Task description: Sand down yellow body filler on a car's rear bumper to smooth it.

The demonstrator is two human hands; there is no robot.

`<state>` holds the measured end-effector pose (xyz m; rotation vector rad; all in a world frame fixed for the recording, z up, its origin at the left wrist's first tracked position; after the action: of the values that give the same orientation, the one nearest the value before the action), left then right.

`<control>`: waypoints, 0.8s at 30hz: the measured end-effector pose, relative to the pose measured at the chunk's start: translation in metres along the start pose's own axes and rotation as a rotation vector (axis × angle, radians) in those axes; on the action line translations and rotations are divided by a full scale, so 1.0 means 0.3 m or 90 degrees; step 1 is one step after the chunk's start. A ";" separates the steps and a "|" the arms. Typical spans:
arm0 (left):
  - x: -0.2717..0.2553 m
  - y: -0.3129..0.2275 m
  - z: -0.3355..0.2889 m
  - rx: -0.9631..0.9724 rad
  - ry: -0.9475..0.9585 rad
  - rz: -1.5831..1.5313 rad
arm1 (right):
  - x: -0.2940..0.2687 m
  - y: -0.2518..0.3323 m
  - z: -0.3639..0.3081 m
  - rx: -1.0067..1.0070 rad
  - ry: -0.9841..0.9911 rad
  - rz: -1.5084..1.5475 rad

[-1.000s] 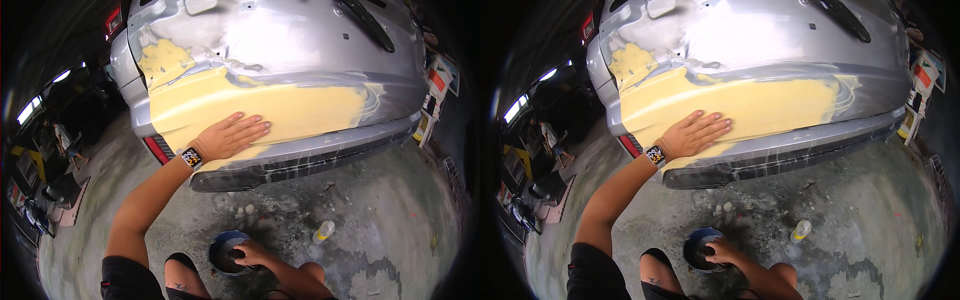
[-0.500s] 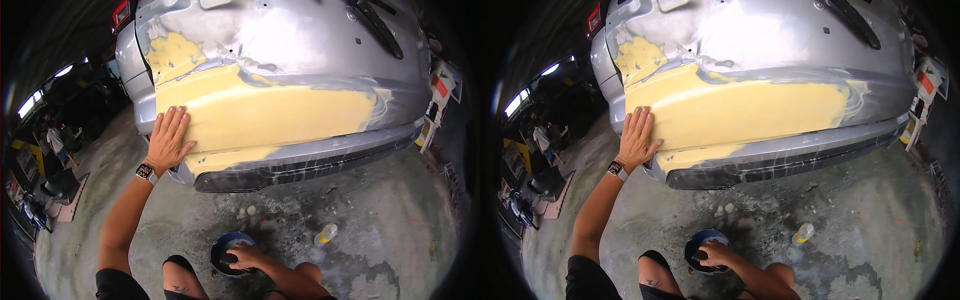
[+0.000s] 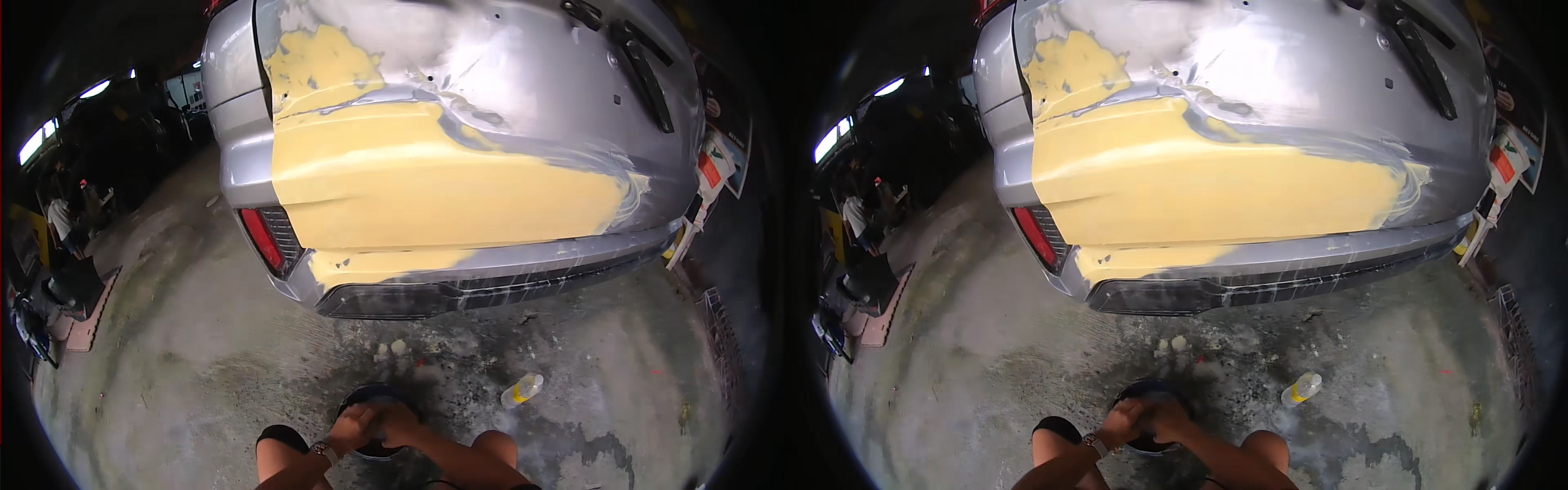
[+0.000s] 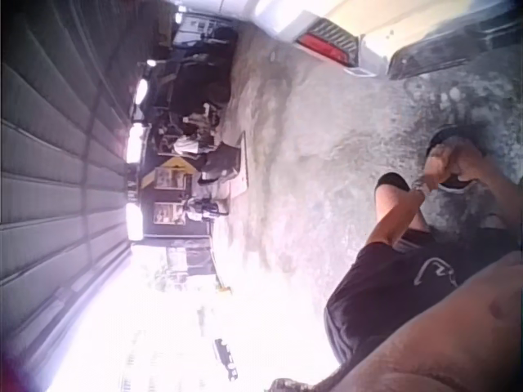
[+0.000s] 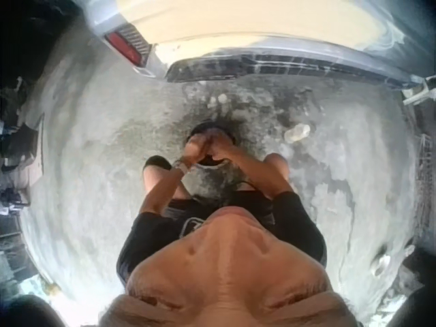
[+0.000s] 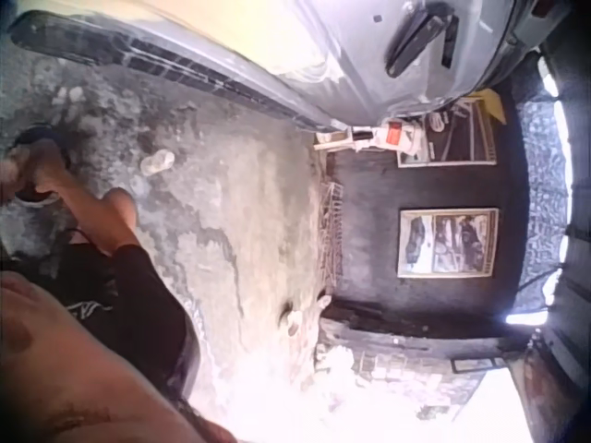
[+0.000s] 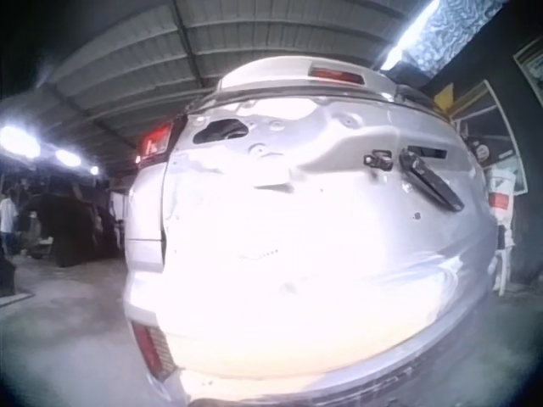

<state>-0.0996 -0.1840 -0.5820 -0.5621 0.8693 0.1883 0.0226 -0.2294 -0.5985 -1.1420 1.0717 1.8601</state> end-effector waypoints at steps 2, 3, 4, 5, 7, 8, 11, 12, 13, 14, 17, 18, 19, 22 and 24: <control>0.056 0.039 -0.043 -0.078 0.033 -0.028 | 0.066 0.008 -0.010 0.035 0.132 -0.113; 0.092 0.085 -0.092 -0.175 0.147 0.018 | 0.084 0.016 0.010 0.039 0.139 -0.115; 0.112 0.136 -0.154 -0.274 0.262 0.068 | 0.125 0.031 0.032 0.029 0.214 -0.110; 0.094 0.164 -0.204 -0.287 0.267 0.069 | 0.174 0.082 0.053 0.011 0.291 -0.098; 0.191 0.160 -0.166 -0.224 0.385 0.158 | 0.520 -0.107 -0.033 0.087 0.150 -0.153; 0.325 0.067 -0.061 -0.145 0.378 0.111 | 0.587 -0.315 -0.184 0.172 0.084 -0.215; 0.309 0.141 -0.138 -0.195 0.256 0.100 | 0.655 -0.275 -0.132 0.314 0.146 0.021; 0.320 0.150 -0.136 -0.182 0.280 0.103 | 0.635 -0.277 -0.115 0.324 0.140 0.014; 0.345 0.147 -0.149 -0.167 0.316 0.103 | 0.632 -0.257 -0.125 0.296 0.250 0.003; 0.388 0.125 -0.143 -0.145 0.346 0.095 | 0.583 -0.260 -0.154 0.274 0.360 -0.012; 0.270 0.216 -0.253 -0.198 0.395 0.137 | 0.208 0.060 0.105 -0.016 0.295 -0.232; 0.272 0.181 -0.200 -0.209 0.377 0.131 | 0.077 0.034 0.084 -0.019 0.207 -0.249; 0.265 0.156 -0.166 -0.225 0.361 0.131 | -0.050 0.020 0.059 -0.029 0.116 -0.263; 0.253 0.161 -0.143 -0.198 0.256 0.148 | -0.516 0.043 0.099 -0.026 -0.021 -0.236; 0.229 0.140 -0.118 -0.213 0.259 0.160 | -0.866 0.072 0.125 -0.069 -0.199 -0.263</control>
<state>-0.0952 -0.1725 -0.6691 -0.8189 1.3181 0.4655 0.0873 -0.2396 -0.3434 -0.9986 0.5202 1.7045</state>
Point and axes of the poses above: each hand's wrist, its own z-axis towards the middle knuckle, its own x-axis out of the palm, y = z × x, the point moved 6 cm from there along z, towards the middle knuckle, and after that the axes turned 15 degrees about -y, right-handed, at the moved point
